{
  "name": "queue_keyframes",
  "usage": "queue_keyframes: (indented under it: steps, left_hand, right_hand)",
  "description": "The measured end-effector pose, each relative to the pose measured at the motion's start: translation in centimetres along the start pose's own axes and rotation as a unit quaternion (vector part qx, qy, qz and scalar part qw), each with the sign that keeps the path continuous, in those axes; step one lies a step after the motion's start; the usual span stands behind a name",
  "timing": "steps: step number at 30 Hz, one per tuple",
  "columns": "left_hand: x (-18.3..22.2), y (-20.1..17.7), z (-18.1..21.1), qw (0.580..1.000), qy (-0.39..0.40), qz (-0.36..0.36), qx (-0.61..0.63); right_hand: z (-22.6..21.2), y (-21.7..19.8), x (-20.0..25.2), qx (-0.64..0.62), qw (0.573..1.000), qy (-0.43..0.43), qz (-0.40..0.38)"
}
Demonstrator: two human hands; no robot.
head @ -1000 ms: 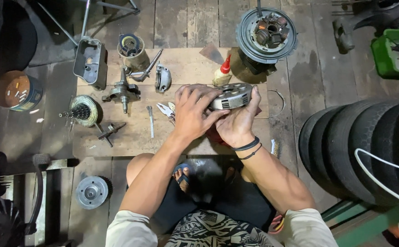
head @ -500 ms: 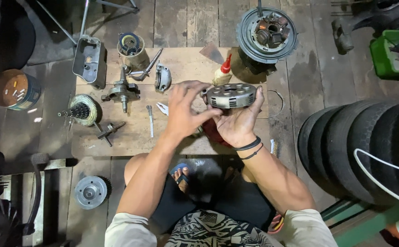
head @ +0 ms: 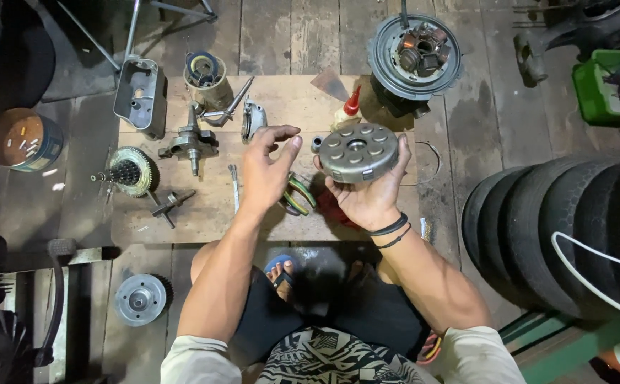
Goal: Cleaning and inspecting a motorcycle clutch assembly using a cloth and pliers on a workshop floor.
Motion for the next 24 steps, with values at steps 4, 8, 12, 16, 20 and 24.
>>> queue_keyframes:
  steps: [4, 8, 12, 16, 20, 24]
  left_hand:
    - [-0.2, -1.0, -0.9, 1.0, 0.01, -0.003, -0.011]
    - [0.0, -1.6, -0.4, 0.999, 0.019, 0.018, 0.031]
    - [0.6, -0.8, 1.2, 0.997, 0.004, 0.0, 0.072]
    - [0.9, -0.3, 0.7, 0.997, 0.011, -0.016, 0.069]
    - [1.2, 0.6, 0.2, 0.995, 0.004, -0.04, 0.086]
    - [2.0, 3.0, 2.7, 0.982, 0.024, -0.151, 0.11]
  right_hand:
    - [-0.3, 0.6, 0.4, 0.047, 0.998, 0.0, -0.05]
    - [-0.1, 1.6, 0.4, 0.064, 0.991, -0.008, -0.119]
    - [0.1, 1.0, -0.6, 0.073, 0.977, -0.024, -0.2]
    - [0.4, 0.5, -1.3, 0.082, 0.943, -0.052, -0.317]
    - [0.7, -2.4, -3.6, 0.158, 0.964, -0.11, -0.183]
    - [0.7, -2.9, -5.0, 0.227, 0.957, -0.106, -0.147]
Point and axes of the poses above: each hand's wrist, its own x-axis away from the middle knuckle, its own y-axis out of the palm, z = x × y, the point moved 7 cm from there along -x, towards the middle knuckle, and after that the axes turned 13 degrees about x, right-handed, at the moved point
